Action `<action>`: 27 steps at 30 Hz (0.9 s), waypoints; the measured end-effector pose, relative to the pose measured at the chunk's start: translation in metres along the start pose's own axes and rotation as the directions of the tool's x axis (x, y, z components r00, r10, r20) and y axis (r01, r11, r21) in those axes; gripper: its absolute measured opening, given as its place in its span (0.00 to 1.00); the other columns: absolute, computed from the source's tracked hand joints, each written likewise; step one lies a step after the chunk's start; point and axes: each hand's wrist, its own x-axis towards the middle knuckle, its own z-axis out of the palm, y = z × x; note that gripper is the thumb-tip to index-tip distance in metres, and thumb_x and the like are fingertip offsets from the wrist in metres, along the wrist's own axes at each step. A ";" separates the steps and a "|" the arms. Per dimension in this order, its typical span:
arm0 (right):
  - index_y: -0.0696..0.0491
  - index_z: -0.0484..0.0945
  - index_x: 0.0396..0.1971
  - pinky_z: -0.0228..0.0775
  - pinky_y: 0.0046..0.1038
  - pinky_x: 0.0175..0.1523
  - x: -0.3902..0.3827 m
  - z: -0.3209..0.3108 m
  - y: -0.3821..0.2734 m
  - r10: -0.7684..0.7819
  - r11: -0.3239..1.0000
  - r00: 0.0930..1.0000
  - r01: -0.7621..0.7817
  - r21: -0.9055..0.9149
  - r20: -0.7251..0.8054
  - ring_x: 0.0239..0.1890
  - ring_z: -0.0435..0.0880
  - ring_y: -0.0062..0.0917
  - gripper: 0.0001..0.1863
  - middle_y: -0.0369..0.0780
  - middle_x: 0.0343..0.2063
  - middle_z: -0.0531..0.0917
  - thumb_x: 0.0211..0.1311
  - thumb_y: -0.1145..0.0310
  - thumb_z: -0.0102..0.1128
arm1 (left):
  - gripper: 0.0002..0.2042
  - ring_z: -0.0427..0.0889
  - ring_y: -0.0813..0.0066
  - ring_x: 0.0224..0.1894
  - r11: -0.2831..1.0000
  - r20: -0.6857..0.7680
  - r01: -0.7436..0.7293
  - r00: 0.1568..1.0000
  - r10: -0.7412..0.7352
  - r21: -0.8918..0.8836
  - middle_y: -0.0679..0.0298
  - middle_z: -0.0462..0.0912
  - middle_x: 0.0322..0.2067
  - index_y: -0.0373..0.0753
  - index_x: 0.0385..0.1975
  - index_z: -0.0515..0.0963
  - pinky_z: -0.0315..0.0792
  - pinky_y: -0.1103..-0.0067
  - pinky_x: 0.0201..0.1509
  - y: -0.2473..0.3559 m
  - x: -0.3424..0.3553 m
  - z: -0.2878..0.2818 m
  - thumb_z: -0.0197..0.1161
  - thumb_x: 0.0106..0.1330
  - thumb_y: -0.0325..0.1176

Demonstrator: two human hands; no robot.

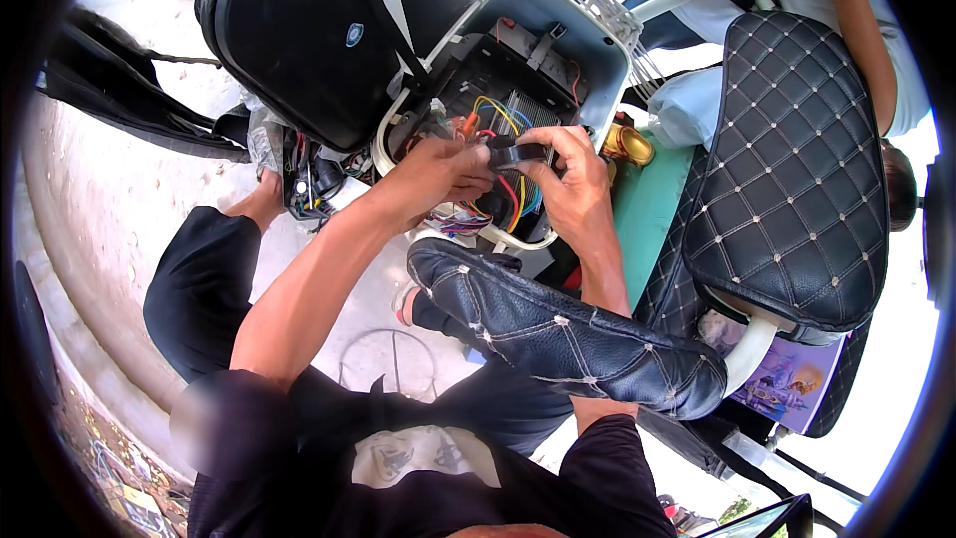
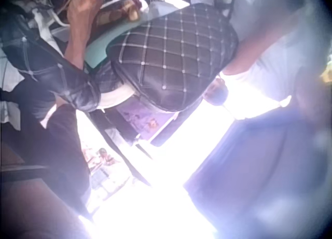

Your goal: The person works on the wiring inside the under-seat compartment of a scooter, connecting and organizing wires by hand. The person then places a plastic cover over the compartment to close it.

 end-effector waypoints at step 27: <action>0.50 0.84 0.42 0.78 0.40 0.47 -0.013 -0.023 0.027 -0.142 0.927 0.979 0.080 -0.366 -0.147 0.45 0.85 0.39 0.15 0.38 0.37 0.85 0.55 0.81 0.64 | 0.16 0.89 0.71 0.43 0.989 0.086 0.084 0.994 -0.074 -0.119 0.59 0.88 0.44 0.33 0.55 0.80 0.86 0.71 0.55 -0.015 0.036 0.012 0.71 0.73 0.35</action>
